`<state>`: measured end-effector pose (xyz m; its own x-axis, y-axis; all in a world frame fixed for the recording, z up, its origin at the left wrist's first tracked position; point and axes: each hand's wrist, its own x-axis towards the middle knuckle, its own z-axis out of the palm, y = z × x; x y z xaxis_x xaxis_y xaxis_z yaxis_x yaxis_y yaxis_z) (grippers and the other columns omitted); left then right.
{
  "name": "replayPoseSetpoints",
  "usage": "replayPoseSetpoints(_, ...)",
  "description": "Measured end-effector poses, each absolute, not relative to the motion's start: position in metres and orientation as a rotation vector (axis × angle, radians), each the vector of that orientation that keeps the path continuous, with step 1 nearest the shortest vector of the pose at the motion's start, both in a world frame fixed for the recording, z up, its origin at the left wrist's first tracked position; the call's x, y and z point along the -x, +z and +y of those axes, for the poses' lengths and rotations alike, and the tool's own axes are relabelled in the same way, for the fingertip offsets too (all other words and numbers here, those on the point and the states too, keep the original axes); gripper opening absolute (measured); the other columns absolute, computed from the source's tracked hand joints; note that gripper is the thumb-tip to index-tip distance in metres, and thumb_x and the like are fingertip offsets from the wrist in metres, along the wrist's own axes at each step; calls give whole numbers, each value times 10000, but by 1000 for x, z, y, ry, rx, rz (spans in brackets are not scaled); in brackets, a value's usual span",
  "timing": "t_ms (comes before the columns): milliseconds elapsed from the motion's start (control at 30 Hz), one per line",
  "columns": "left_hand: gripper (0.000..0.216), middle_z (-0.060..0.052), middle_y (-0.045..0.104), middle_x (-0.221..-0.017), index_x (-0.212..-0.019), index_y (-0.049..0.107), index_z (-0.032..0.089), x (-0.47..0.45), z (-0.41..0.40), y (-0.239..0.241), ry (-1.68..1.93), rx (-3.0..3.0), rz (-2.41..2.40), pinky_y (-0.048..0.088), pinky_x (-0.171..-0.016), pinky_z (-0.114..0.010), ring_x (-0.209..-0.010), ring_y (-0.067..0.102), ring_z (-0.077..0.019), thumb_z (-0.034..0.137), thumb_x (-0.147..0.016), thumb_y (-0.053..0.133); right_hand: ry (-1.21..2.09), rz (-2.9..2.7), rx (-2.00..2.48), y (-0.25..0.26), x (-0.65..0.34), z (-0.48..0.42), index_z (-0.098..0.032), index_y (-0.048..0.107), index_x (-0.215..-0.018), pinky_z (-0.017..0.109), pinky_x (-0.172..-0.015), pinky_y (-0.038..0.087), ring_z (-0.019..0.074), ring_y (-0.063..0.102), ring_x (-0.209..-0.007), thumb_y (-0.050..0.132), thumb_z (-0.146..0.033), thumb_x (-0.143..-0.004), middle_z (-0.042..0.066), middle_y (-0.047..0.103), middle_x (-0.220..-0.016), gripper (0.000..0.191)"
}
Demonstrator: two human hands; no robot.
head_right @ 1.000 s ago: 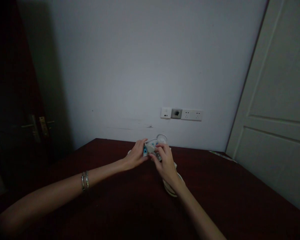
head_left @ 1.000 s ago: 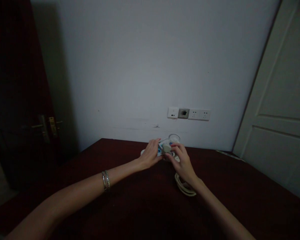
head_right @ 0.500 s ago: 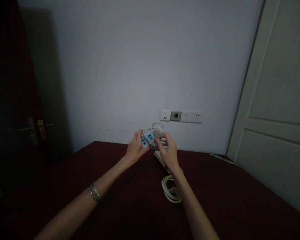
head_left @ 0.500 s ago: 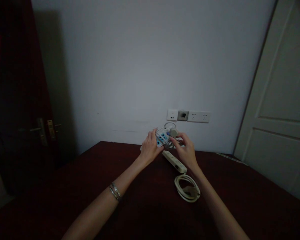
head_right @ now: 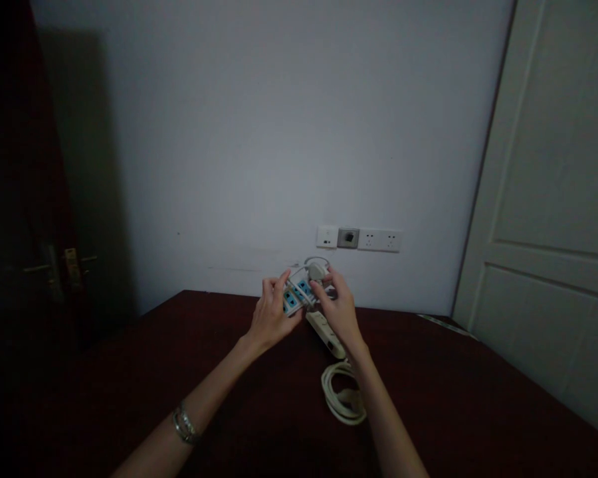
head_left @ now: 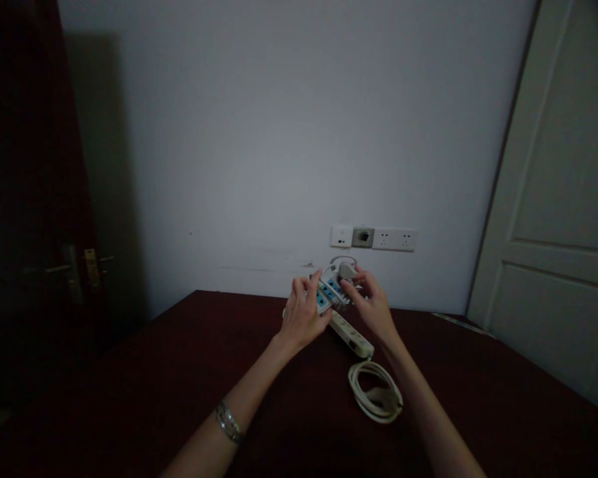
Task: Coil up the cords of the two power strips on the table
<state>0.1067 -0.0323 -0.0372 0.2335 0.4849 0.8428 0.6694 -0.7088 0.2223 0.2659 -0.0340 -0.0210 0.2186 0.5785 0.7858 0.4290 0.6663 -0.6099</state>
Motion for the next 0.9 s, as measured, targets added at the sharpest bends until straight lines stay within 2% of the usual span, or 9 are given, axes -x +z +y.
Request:
replayPoseSetpoints(100, 801, -92, 371, -1123, -1382, 196, 241, -105, -29, -42, -1678, 2506, -902, 459, -866, -375, -1006, 469, -206, 135, -690, 586, 138, -1381, 933, -22, -273, -31, -174, 549, -850, 291, -659, 451, 157, 562, -763, 567, -453, -751, 95, 576, -1101, 297)
replayPoseSetpoints(233, 647, -109, 430, -1133, -1322, 328, 192, -105, -13, -49, -2271, 2654, -927, 485, -821, -324, -981, 519, -166, 92, -713, 523, -2, -1358, 960, -27, -281, -28, -170, 569, -875, 285, -678, 434, 164, 547, -796, 566, -439, -758, 84, 592, -1037, 294)
replayPoseSetpoints(333, 515, -116, 559, -1050, -1183, 509, 114, -107, -5, -48, -2608, 2742, -1164, 486, -799, -325, -896, 580, -173, 168, -683, 619, -45, -1294, 968, -30, -286, -27, -171, 557, -873, 261, -637, 422, 150, 537, -736, 565, -420, -766, 49, 599, -894, 271)
replayPoseSetpoints(433, 392, -111, 655, -906, -933, 648, 78, -107, -7, -45, -2657, 2890, -1441, 479, -772, -339, -779, 613, -189, 301, -619, 723, -62, -1184, 975, -32, -291, -26, -175, 532, -809, 230, -556, 397, 125, 494, -608, 580, -423, -752, -6, 541, -687, 259)
replayPoseSetpoints(500, 396, -100, 667, -881, -872, 652, 87, -108, -11, -45, -2662, 3013, -1455, 474, -755, -332, -759, 616, -188, 338, -584, 756, -77, -1137, 981, -32, -293, -25, -175, 522, -774, 225, -539, 392, 122, 485, -587, 596, -431, -736, -10, 527, -655, 269)
replayPoseSetpoints(667, 464, -25, 610, -920, -902, 538, 154, -112, -18, -50, -2692, 3292, -908, 451, -779, -268, -859, 593, -150, 273, -535, 797, -43, -1073, 993, -33, -293, -20, -176, 519, -779, 241, -567, 424, 147, 538, -642, 612, -451, -716, 17, 564, -714, 297)
replayPoseSetpoints(900, 428, 14, 550, -840, -879, 464, 176, -115, -19, -49, -2725, 3044, -1140, 468, -640, -230, -714, 582, -114, 279, -581, 754, -6, -1113, 1029, -37, -299, -16, -170, 515, -743, 284, -621, 457, 180, 576, -694, 593, -478, -726, 36, 590, -729, 317)
